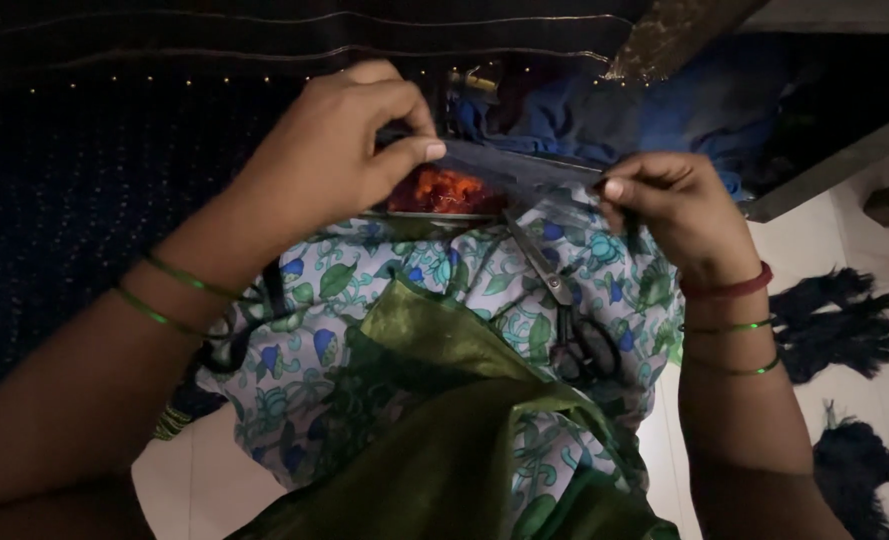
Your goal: The recorder is preparing materials for sewing, specifically bundling and cutting thread or fabric strips.
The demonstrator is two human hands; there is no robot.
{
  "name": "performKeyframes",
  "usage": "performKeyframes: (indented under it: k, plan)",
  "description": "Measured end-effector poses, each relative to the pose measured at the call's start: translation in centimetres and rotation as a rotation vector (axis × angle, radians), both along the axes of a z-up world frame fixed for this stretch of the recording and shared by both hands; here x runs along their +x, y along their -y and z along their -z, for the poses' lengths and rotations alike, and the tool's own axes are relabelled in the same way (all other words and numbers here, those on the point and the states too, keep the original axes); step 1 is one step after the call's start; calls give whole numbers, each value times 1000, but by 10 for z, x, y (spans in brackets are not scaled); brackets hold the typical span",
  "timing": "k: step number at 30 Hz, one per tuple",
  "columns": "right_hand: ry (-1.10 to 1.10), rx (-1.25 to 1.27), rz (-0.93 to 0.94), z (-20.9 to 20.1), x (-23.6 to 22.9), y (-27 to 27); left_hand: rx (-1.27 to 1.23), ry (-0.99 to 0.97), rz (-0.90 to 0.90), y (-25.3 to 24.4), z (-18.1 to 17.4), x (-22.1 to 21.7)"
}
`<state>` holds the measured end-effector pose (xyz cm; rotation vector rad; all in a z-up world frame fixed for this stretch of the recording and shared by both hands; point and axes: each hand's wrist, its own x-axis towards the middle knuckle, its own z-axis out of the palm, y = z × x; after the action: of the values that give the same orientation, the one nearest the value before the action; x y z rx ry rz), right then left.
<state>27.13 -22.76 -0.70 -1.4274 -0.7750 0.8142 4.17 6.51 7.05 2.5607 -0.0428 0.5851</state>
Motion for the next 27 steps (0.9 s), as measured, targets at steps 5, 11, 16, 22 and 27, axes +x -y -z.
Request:
performKeyframes:
  k: [5, 11, 16, 22, 27]
  plan:
    - [334, -27, 27, -43, -38, -39, -229, -113, 87, 21, -11, 8]
    - [1, 161, -251, -31, -69, -80, -416, -281, 86, 28, -4, 22]
    - [97, -21, -127, -6, -47, -66, -551, -578, -170, 25, -24, 5]
    - [216, -62, -166, -10, -32, -36, -276, -407, -10, 11, 20, 6]
    - [32, -131, -28, -4, -19, -11, -297, -284, -91, 8, 18, 10]
